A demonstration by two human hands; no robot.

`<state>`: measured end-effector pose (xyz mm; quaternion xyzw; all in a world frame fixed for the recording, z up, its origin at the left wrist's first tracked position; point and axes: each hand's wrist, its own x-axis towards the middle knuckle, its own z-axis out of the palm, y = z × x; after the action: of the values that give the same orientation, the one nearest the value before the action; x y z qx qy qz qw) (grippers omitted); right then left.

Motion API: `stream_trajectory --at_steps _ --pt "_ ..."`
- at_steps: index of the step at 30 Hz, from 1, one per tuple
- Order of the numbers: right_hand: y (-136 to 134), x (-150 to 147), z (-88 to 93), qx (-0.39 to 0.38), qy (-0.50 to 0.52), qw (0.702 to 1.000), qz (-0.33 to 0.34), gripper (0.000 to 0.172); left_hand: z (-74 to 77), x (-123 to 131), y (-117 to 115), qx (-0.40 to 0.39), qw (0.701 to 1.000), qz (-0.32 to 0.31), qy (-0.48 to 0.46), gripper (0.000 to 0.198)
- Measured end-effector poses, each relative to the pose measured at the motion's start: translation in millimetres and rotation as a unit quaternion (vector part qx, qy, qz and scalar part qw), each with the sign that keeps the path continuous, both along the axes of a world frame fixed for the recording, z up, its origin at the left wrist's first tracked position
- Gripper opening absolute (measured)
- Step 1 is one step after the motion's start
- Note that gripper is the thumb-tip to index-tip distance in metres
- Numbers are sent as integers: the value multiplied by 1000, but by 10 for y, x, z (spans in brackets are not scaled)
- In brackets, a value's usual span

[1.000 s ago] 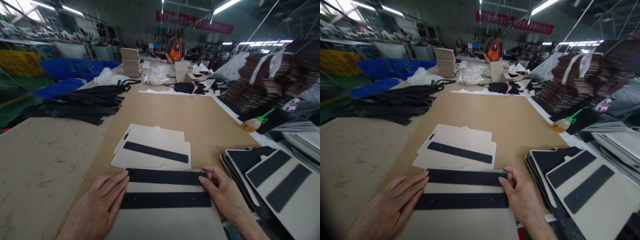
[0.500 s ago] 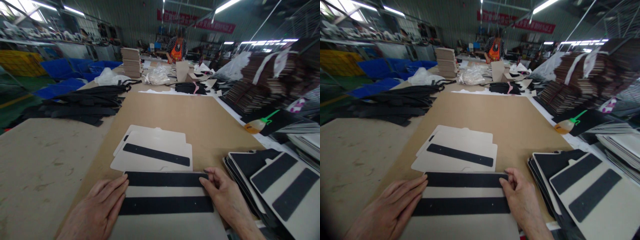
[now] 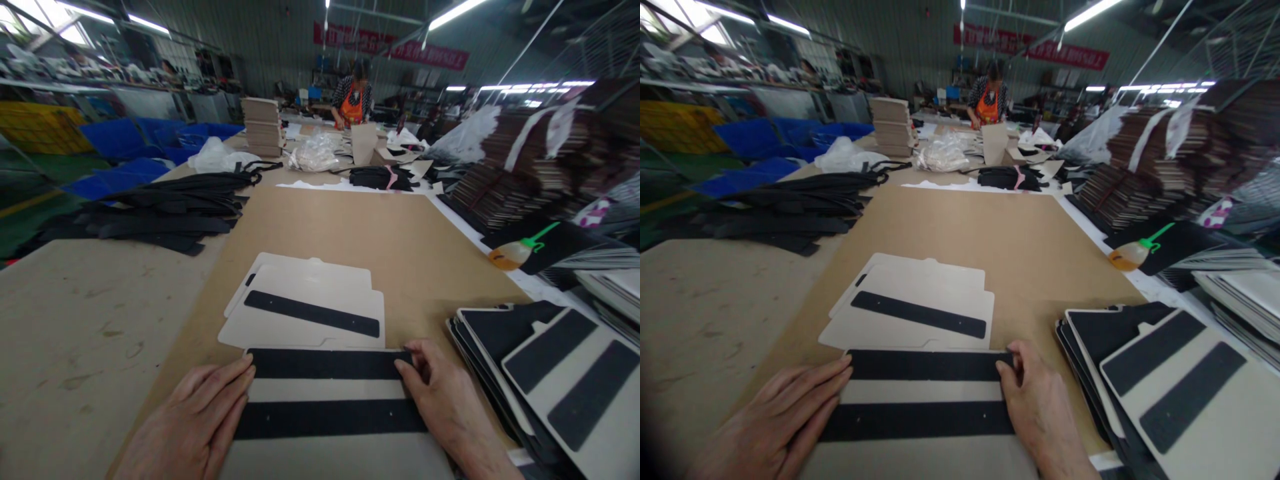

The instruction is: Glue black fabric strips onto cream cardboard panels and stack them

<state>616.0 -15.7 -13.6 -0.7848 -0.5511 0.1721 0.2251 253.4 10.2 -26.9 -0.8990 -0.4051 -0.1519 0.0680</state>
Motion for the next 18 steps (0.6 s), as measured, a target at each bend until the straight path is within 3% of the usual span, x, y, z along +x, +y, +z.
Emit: stream_trajectory --at_steps 4,7,10,14,18 --pt "-39 -15 -34 49 -91 993 54 19 78 60 -14 -1 1000 6 3 35" --pt "-59 -72 22 32 -162 977 134 21 192 135 -38 -33 998 46 9 43" --pt "-76 -195 139 -15 -271 943 192 35 385 302 -59 -71 994 65 58 66" --pt "-103 -457 268 -16 -382 888 255 74 638 629 -62 -101 981 59 156 96" --pt "-104 -616 293 -18 -426 855 293 76 698 794 -49 -104 976 50 184 102"
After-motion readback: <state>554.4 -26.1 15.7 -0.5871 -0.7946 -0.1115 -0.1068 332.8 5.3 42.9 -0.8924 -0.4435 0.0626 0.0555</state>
